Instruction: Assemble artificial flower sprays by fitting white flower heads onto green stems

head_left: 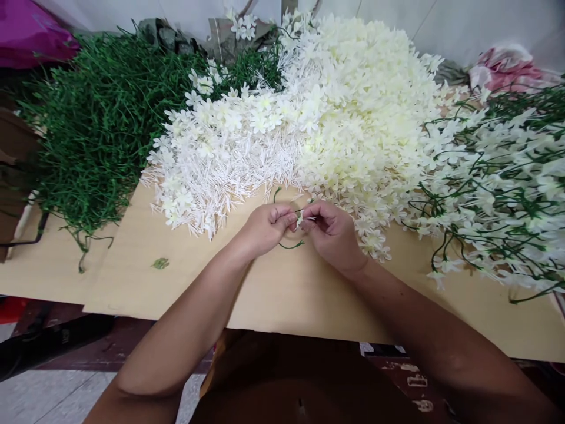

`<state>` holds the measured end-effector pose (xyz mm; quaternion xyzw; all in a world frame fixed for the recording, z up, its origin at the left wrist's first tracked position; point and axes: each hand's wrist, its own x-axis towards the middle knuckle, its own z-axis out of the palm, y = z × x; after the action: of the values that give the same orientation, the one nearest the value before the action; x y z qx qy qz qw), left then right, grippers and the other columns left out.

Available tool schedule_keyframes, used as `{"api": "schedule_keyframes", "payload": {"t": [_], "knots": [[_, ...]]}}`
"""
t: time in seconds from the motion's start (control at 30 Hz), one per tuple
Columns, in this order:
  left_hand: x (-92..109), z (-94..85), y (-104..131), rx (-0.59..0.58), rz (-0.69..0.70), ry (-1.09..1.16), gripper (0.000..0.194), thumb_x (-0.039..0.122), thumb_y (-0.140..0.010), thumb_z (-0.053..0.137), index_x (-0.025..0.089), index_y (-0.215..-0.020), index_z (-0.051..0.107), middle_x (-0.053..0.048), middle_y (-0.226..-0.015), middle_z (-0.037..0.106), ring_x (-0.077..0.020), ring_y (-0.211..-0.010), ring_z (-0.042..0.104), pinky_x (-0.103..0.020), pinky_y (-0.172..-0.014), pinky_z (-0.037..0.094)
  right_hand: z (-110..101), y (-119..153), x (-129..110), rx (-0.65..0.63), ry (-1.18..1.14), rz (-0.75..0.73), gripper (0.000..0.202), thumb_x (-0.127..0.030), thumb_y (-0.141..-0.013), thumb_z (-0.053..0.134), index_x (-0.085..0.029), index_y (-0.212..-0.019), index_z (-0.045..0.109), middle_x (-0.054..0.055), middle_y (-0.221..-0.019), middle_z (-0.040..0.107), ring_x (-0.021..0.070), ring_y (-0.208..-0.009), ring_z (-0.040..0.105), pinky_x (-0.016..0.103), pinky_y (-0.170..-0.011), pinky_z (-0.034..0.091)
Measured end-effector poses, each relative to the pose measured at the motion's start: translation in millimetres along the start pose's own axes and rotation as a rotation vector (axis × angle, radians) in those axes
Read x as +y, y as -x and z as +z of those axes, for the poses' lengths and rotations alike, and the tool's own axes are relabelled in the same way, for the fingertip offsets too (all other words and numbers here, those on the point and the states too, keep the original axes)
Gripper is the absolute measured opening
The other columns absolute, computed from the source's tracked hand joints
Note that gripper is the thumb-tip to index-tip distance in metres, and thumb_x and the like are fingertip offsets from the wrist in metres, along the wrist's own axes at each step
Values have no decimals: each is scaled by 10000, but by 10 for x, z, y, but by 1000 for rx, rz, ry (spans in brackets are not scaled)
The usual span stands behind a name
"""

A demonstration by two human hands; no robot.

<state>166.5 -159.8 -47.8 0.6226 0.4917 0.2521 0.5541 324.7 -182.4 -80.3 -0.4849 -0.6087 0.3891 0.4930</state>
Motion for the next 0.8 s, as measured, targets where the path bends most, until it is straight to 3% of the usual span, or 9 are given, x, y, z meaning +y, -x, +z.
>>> {"api": "schedule_keyframes", "payload": {"t": [0.17,0.43,0.63,0.73,0.8], "knots": [[5,-27,-15,-31,2,7,281,227,-833,489,183,-557,461,44,-520,403,-98,-545,395,-231,-567,346,2,-9,-45,-29,-75,62,69,-218,-754,638,-188,-738,577,-6,-672,590,114,-603,540,258,-567,457],[-34,-67,-7,-98,0,-103,264,262,-838,477,178,-588,459,36,-573,407,-92,-556,359,-228,-541,297,22,9,-31,-50,-19,74,61,-193,-754,643,-188,-734,585,-8,-662,594,113,-607,538,264,-592,461],[-36,-130,-11,-196,69,-40,261,322,-865,486,165,-681,584,0,-653,563,-112,-621,488,-245,-617,389,-141,-80,-68,-266,-105,160,194,-337,-753,721,-180,-761,607,10,-669,663,136,-620,607,276,-598,482],[-55,-126,-32,-164,90,-157,270,337,-875,498,162,-745,657,-20,-733,612,-124,-659,533,-259,-647,417,-318,-174,-162,-381,66,93,99,-273,-782,674,-176,-776,654,18,-709,683,127,-620,597,265,-583,466],[-67,-123,-41,-118,140,-268,274,335,-880,506,164,-774,692,-33,-790,624,-130,-683,551,-265,-660,430,-394,-268,-234,-385,203,5,52,-202,-791,633,-180,-803,680,24,-756,690,129,-652,595,268,-601,464]]}}
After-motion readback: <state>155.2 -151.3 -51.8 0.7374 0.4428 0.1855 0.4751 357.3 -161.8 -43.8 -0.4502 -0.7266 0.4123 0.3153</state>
